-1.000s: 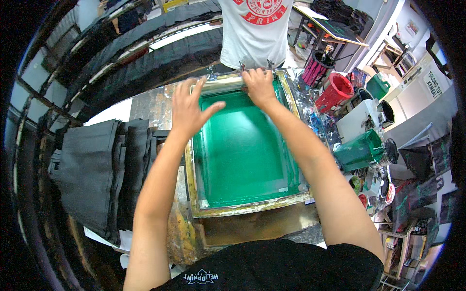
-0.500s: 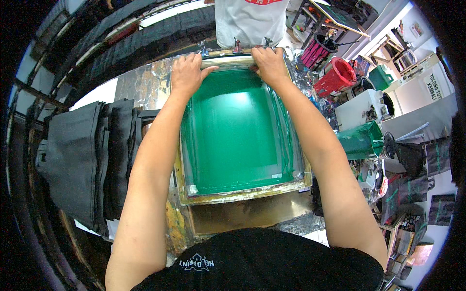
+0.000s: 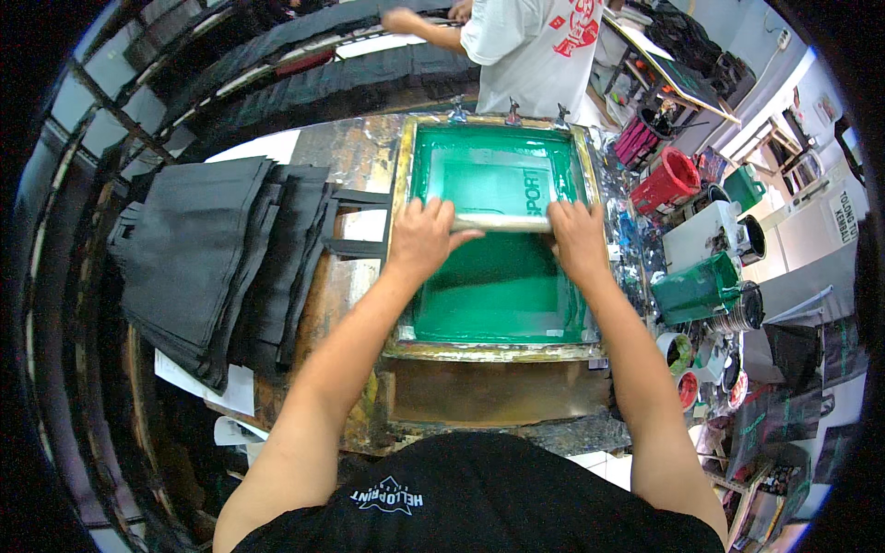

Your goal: The person places a black tote bag onto a printing platform, lowers a green-inked screen, and uses a squeegee to apply the design, before lifting the screen and setting the bag aside.

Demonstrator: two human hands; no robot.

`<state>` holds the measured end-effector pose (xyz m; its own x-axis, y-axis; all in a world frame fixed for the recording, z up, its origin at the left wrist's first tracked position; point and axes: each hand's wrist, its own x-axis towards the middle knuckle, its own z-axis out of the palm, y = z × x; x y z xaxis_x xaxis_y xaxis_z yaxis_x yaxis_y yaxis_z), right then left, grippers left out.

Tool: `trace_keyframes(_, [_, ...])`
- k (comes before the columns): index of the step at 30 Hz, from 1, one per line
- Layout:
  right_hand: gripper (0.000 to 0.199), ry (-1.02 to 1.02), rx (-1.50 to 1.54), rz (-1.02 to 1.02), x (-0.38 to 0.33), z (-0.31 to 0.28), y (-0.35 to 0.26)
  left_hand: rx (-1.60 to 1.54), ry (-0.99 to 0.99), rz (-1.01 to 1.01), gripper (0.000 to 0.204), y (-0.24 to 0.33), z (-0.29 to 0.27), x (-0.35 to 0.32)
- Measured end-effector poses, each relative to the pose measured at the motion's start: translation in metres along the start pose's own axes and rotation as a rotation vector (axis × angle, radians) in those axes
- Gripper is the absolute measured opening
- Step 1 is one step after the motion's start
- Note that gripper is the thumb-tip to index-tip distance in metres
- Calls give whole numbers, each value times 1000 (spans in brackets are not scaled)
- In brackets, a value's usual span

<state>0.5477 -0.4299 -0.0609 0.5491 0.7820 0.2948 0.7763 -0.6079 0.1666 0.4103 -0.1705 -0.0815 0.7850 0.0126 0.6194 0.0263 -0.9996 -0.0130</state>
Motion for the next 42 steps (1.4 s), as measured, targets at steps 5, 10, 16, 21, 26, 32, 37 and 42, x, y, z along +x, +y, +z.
trace_keyframes(5, [49, -20, 22, 13, -55, -28, -31, -11, 0, 21, 57, 26, -40, -48])
trace_keyframes(10, [54, -11, 54, 20, -108, -49, -57, -28, 0, 42, 58, 49, -72, -89])
trace_keyframes(16, [32, -92, 80, 48, -137, -65, -71, -51, -12, 21, 55, 68, -97, -117])
trace_keyframes(21, [35, -105, 140, 14, -133, -84, -70, -142, -164, -70, 61, 71, -106, -117])
trace_keyframes(26, [42, -117, 170, -62, -151, -86, -72, -336, -25, -101, 102, 54, -120, -156])
trace_keyframes(32, [45, 12, 220, 12, -159, -70, -106, -111, -373, -520, 91, 31, -109, -194])
trace_keyframes(37, [52, 70, 296, 14, -165, -66, -111, -116, -286, -510, 80, 30, -107, -196])
trace_keyframes(42, [50, 85, 264, 32, -148, -94, -105, -263, -181, -563, 86, 30, -109, -201])
